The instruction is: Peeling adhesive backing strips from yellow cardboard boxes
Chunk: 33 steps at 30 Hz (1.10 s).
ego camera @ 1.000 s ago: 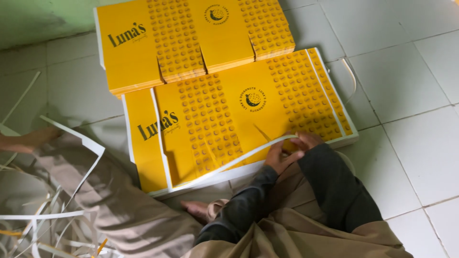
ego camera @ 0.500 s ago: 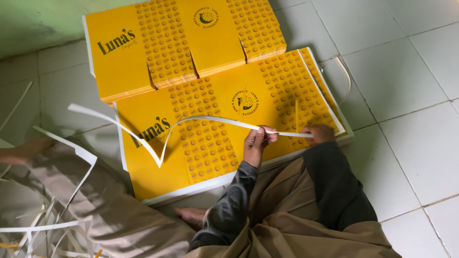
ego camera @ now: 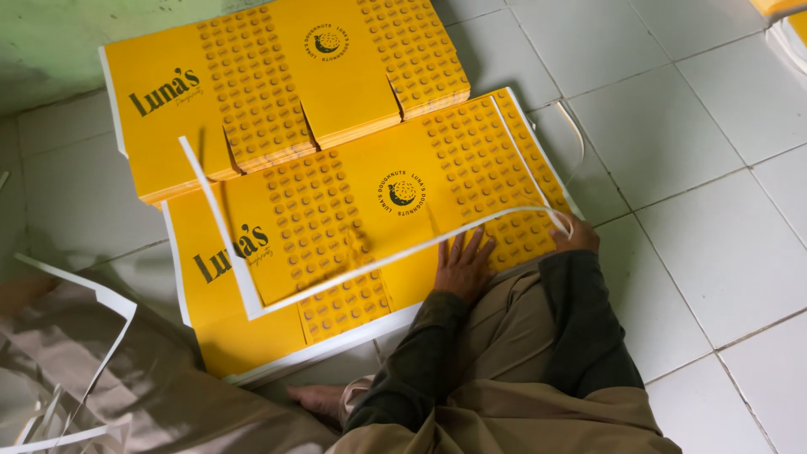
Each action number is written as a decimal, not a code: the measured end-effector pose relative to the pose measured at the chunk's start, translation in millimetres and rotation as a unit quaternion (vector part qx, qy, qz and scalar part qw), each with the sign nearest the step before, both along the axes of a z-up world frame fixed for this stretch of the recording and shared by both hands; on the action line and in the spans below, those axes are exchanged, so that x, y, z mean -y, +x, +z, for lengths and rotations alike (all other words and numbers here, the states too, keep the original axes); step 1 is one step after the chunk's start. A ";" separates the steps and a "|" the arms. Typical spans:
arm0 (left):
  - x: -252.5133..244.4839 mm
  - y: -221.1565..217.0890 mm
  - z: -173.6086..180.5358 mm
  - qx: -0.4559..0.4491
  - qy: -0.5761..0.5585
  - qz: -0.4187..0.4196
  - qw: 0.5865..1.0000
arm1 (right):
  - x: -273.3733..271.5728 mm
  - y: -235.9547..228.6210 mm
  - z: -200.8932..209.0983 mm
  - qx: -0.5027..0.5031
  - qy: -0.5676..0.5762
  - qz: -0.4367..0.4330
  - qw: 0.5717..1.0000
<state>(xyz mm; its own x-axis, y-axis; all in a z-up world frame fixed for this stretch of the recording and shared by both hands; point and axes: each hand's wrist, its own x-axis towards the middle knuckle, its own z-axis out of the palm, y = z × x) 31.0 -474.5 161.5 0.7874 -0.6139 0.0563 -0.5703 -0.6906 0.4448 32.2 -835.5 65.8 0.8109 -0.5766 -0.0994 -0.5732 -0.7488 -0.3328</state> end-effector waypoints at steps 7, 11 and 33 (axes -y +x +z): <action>12.6 0.9 -40.1 0.079 -0.035 0.023 0.996 | 1.2 1.6 33.9 0.081 -0.052 0.011 0.995; 15.1 5.5 -45.7 0.136 -0.040 0.037 0.989 | -35.8 11.1 77.6 0.001 -0.093 0.011 0.996; 7.0 30.1 -22.4 0.155 -0.030 0.068 0.985 | -49.9 136.2 43.4 0.212 -0.112 0.030 0.970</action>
<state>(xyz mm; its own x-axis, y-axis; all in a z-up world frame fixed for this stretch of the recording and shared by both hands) 61.1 -481.6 139.1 0.8008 -0.4928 0.3403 -0.5898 -0.7476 0.3053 168.5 -785.6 109.2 0.7846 -0.4951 0.3732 -0.3722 -0.8575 -0.3551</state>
